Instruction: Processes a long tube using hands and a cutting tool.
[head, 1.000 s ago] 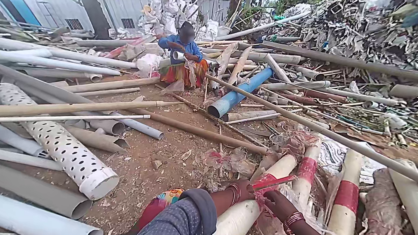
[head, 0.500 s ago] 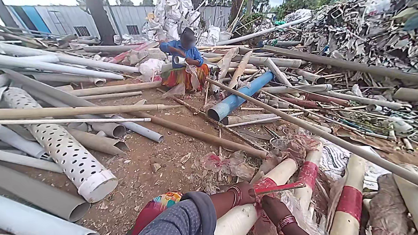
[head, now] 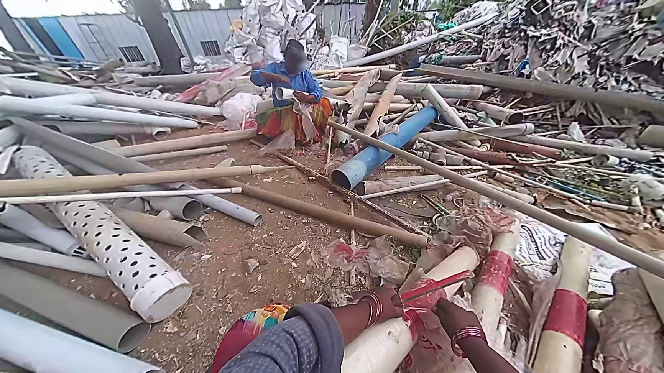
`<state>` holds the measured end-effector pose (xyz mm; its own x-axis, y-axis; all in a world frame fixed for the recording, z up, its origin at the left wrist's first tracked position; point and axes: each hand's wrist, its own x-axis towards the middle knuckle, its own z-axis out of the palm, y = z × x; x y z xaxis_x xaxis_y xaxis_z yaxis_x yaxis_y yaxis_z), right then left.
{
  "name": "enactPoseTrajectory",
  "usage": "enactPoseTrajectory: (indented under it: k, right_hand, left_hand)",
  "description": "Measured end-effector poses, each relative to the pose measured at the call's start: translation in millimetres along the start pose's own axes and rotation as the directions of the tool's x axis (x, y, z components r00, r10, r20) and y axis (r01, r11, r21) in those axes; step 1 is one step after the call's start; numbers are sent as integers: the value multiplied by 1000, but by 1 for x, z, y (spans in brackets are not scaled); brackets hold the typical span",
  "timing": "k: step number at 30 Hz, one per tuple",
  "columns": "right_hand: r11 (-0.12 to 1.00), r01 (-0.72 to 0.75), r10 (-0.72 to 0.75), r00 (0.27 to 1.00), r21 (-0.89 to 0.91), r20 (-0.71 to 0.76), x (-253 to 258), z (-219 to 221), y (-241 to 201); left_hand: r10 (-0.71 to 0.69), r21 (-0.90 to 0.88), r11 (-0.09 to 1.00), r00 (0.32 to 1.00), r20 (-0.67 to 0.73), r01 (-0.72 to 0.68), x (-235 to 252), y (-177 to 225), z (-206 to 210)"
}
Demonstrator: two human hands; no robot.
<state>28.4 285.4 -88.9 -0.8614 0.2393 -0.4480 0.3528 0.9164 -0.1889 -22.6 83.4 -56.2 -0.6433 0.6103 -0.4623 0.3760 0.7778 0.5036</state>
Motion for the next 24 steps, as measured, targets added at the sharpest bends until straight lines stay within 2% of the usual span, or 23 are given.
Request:
enactPoseTrajectory:
  k: [6, 10, 12, 14, 16, 17, 19, 22, 24]
  right_hand:
    - [963, -174, 173, 985, 204, 25, 45, 24, 63]
    - [936, -213, 193, 976, 281, 96, 57, 36, 74]
    - [896, -286, 285, 957, 339, 52, 47, 29, 86]
    - [831, -396, 439, 898, 391, -24, 29, 10, 108]
    - [756, -409, 519, 850, 511, -89, 18, -8, 123]
    - [724, -363, 515, 850, 587, -110, 14, -14, 124]
    - [711, -207, 399, 906, 672, -143, 19, -13, 116]
    - [808, -48, 110, 991, 587, -71, 16, -20, 60]
    - [858, 38, -49, 999, 512, 9, 8, -23, 18]
  left_hand:
    - [-47, 28, 999, 999, 23, 46, -3, 6, 0]
    - [-27, 25, 999, 999, 24, 26, -2, 4, 0]
    - [-23, 5, 1000, 1000, 17, 22, -1, 0, 1]
    - [-28, -19, 999, 1000, 11, 29, -2, -5, -1]
    - [-24, -41, 999, 1000, -13, 24, -1, -7, -2]
    - [-24, -44, 999, 1000, -13, 24, 0, -7, -2]
    - [-19, -52, 998, 1000, -11, 18, 3, -9, -1]
    - [-36, -59, 998, 999, -2, 36, 2, -8, -2]
    - [-34, -72, 997, 999, -17, 32, 2, -9, -1]
